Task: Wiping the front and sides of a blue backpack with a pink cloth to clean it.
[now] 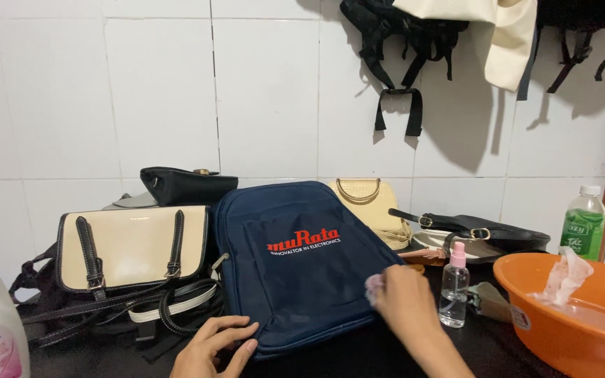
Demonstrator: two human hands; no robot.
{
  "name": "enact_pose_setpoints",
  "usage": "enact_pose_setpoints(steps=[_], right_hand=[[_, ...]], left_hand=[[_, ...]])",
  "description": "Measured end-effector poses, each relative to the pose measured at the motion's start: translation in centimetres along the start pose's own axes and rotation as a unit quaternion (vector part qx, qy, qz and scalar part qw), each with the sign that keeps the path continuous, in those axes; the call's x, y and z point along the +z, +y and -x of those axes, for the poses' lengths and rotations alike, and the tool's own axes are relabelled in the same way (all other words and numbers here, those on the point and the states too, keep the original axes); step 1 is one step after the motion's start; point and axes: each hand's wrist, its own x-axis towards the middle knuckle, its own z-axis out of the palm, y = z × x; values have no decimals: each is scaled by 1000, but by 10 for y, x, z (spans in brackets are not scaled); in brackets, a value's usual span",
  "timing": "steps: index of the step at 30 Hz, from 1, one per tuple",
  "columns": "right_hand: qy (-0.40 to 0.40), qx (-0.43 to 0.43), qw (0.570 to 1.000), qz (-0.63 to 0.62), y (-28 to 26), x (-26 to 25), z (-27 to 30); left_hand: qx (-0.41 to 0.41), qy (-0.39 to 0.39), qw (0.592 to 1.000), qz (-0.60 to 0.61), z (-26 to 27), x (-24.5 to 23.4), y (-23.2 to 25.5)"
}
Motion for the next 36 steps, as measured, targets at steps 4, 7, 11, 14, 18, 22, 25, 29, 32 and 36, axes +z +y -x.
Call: enact_pose_setpoints(steps=[4,7,11,14,18,22,25,29,32,36], right_hand=[[-16,-4,999,-46,-30,20,23],[-61,-12,986,-156,-64,33,50],[23,-206,967,-150,-87,79,58],[4,-266,952,-152,-96,84,64],[-38,-258,954,-146,-88,54,67],[32,-263,959,-98,-47,66,37],[34,-163,984,-67,-19,51,18],[45,-97,994,-3,13,29,-8],[68,-78,994,26,34,32,-31],[79,-85,993,34,41,41,-68]], left_hand=[[16,4,1000,17,-3,5,-8],[23,9,1000,19,-3,7,-11],[78,62,994,38,-18,22,-37],[81,69,994,39,-16,20,-32],[32,50,998,16,-12,15,-24],[-25,41,999,16,-3,6,-3],[-36,8,999,5,-2,3,-2],[15,35,999,4,-11,16,-17],[14,44,999,2,-11,10,-9],[-5,-59,995,-78,-16,-24,20]])
